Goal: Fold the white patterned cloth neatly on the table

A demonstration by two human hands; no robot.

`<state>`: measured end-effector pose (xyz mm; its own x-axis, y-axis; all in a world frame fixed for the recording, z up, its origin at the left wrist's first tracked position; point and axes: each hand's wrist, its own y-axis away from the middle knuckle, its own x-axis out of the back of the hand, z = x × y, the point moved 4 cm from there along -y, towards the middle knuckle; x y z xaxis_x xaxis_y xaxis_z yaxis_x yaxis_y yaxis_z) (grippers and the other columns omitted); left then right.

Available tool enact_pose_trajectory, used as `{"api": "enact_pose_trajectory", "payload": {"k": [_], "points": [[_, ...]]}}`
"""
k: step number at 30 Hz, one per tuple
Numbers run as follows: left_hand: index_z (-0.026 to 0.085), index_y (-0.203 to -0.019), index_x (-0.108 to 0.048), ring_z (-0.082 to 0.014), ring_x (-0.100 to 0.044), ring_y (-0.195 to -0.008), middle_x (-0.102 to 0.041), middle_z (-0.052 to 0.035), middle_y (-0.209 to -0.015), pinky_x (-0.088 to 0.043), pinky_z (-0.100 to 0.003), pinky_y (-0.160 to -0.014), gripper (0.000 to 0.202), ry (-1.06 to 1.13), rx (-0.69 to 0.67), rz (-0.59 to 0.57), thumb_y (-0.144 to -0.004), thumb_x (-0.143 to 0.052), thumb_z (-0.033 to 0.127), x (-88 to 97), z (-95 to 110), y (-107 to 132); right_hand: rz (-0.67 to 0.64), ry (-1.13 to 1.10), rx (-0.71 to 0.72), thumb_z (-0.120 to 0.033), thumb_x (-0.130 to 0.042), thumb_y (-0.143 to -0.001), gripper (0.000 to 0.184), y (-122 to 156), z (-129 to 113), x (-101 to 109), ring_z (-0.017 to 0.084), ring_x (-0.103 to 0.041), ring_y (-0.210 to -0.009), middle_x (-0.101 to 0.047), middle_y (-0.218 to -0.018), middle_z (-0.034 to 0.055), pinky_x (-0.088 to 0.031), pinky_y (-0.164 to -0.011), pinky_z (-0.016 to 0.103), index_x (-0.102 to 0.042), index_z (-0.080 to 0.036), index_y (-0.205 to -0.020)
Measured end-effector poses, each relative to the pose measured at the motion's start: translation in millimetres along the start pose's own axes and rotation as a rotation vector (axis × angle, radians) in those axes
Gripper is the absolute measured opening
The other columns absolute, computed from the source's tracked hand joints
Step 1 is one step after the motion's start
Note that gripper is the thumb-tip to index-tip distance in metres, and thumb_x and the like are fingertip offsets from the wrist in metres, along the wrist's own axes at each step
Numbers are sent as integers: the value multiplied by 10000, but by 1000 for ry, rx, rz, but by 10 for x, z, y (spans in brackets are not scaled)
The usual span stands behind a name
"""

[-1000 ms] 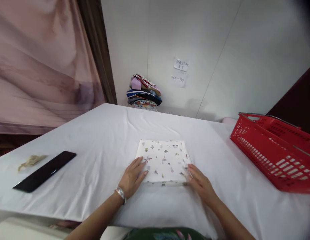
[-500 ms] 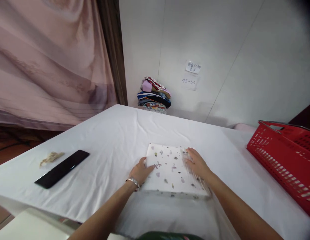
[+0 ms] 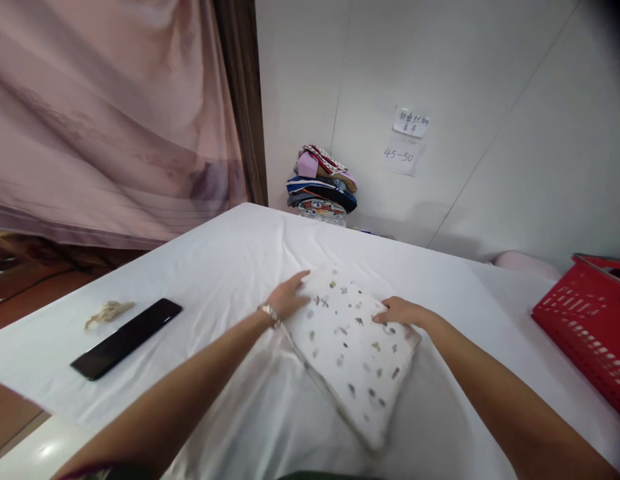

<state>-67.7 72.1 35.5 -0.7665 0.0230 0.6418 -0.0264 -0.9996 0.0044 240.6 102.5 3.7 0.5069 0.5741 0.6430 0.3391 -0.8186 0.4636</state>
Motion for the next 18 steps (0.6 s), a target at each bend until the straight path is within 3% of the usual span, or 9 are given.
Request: {"api": "enact_pose_trajectory", "payload": {"k": [2, 4, 7, 10, 13, 16, 18], "points": [[245, -1205, -482, -179, -566, -958, -622, -10, -1030, -408, -273, -866, 644, -12, 6, 33, -589, -627, 122, 123, 51, -444, -22, -163, -63, -503, -669, -583, 462, 42, 45, -41, 235, -614, -862, -661, -988, 69, -480, -725, 299, -661, -187, -920], [212, -1182, -499, -160, -589, -885, -617, -27, -1051, -439, -254, -806, 568, 0, 54, 66, -629, -602, 135, 166, 18, -749, 39, -262, -127, -495, -660, -602, 457, 75, 95, -85, 222, -621, -835, -667, -973, 74, -484, -703, 290, -653, -172, -924], [174, -1103, -546, -160, -579, -902, -598, -53, -1088, -439, -251, -806, 409, 29, 120, 150, -698, -570, 227, 146, -160, -827, 149, -283, -167, -512, -642, -618, 466, 105, 161, -146, 220, -624, -799, -671, -941, 85, -482, -676, 298, -646, -163, -928], [176, -1048, -552, -153, -580, -900, -597, -52, -1074, -458, -245, -768, 330, 80, 172, 214, -746, -522, 306, 109, -387, -557, 208, -215, -136, -544, -603, -642, 453, 110, 192, -174, 220, -620, -786, -674, -902, 74, -466, -655, 292, -644, -172, -897], [159, -996, -531, -138, -616, -747, -614, -68, -983, -488, -229, -581, 298, 155, 250, 216, -774, -468, 347, 43, -530, -162, 257, -107, -113, -569, -552, -671, 429, 100, 195, -172, 213, -614, -742, -674, -823, 57, -440, -622, 279, -637, -179, -830], [149, -874, -526, -115, -601, -544, -627, -45, -799, -453, -211, -421, 228, 239, 290, 138, -772, -461, 342, -137, -497, 216, 302, -23, -105, -591, -502, -694, 440, 105, 174, -174, 211, -606, -704, -664, -770, 51, -423, -592, 278, -618, -189, -830], [158, -789, -517, -114, -578, -466, -605, -10, -664, -422, -202, -360, 205, 291, 292, 68, -755, -489, 357, -311, -402, 430, 318, -26, -98, -583, -493, -703, 453, 135, 157, -190, 214, -609, -743, -663, -845, 59, -430, -608, 278, -600, -200, -921]]}}
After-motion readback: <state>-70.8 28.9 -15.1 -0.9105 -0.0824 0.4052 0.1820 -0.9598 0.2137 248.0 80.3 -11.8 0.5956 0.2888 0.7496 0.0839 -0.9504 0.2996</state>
